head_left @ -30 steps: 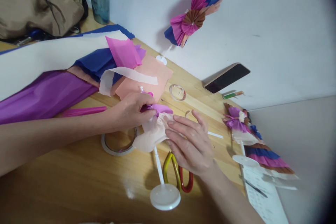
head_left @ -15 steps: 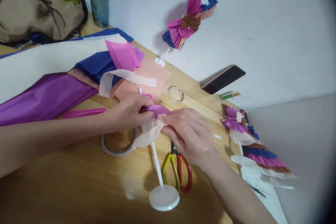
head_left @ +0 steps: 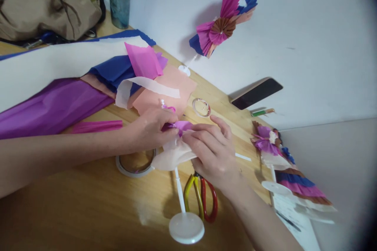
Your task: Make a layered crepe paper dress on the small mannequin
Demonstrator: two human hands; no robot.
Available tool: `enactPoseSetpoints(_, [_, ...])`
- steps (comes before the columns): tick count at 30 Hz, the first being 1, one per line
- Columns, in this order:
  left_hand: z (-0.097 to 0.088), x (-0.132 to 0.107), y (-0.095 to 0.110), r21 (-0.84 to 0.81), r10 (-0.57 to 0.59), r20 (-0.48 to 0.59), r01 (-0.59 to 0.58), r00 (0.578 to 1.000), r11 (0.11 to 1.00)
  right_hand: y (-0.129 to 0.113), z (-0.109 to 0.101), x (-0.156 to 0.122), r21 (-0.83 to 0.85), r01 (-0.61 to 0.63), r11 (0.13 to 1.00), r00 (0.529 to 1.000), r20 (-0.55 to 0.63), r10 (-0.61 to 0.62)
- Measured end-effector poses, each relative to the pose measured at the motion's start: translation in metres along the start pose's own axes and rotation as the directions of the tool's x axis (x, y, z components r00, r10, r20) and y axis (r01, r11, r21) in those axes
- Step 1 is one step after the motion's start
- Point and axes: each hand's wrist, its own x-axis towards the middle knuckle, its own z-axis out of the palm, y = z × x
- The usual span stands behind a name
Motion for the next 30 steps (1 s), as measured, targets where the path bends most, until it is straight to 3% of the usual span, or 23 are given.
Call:
enactPoseSetpoints(5, [0.0, -0.001, -0.001, 0.003, -0.005, 0.001, 0.005, 1.0, 1.0, 0.0, 0.003, 0.002, 0.026, -0.058, 0.998, 0.998, -0.023, 0.058])
enactPoseSetpoints(11, [-0.002, 0.0, 0.0, 0.001, -0.005, 0.012, 0.005, 1.0, 1.0, 0.006, 0.0, 0.0, 0.054, -0.025, 0.998, 0.997, 0.071, 0.021])
enactPoseSetpoints(21, [-0.005, 0.003, -0.001, -0.047, -0.123, 0.053, 0.126, 0.991, 0.991, 0.011, -0.002, -0.012, 0.026, 0.03, 0.999, 0.999, -0.011, -0.03])
enactPoseSetpoints(30, [-0.002, 0.002, -0.003, -0.008, -0.07, 0.011, 0.07, 0.997, 0.998, 0.011, -0.002, -0.005, 0.101, 0.043, 0.994, 0.997, 0.052, -0.049])
